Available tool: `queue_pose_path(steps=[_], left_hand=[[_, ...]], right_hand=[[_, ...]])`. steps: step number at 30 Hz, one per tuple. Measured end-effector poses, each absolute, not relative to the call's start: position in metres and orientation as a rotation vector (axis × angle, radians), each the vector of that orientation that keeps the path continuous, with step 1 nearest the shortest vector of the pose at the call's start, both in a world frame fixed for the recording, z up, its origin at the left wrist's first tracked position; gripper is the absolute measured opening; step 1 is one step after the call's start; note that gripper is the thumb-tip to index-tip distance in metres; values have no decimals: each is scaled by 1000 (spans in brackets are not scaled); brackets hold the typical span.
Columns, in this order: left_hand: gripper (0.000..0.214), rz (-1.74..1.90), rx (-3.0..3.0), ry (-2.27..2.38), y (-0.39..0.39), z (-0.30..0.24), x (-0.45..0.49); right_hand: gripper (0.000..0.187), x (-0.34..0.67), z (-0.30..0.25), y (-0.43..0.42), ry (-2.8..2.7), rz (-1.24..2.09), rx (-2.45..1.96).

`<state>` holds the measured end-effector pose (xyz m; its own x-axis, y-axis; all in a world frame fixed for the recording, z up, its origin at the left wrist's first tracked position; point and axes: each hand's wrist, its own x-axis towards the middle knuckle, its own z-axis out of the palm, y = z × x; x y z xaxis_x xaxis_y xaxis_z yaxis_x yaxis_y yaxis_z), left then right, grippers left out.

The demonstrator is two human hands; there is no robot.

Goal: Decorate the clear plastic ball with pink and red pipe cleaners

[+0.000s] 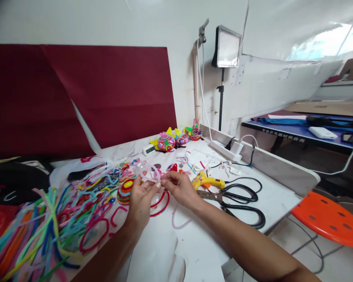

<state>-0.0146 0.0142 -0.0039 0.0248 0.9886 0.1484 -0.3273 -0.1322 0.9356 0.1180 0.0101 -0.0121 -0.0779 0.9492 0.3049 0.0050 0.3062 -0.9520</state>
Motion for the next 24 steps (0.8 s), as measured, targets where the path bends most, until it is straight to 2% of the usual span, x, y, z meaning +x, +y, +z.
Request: queue_pose_path(steps=[16, 24], left_hand=[[69, 1393, 1131, 927, 8, -9, -3], [67, 1374, 1113, 941, 5, -6, -2]], right_hand=[[31, 127, -21, 13, -1224, 1153, -983], [28, 129, -21, 11, -1251, 1127, -1002]])
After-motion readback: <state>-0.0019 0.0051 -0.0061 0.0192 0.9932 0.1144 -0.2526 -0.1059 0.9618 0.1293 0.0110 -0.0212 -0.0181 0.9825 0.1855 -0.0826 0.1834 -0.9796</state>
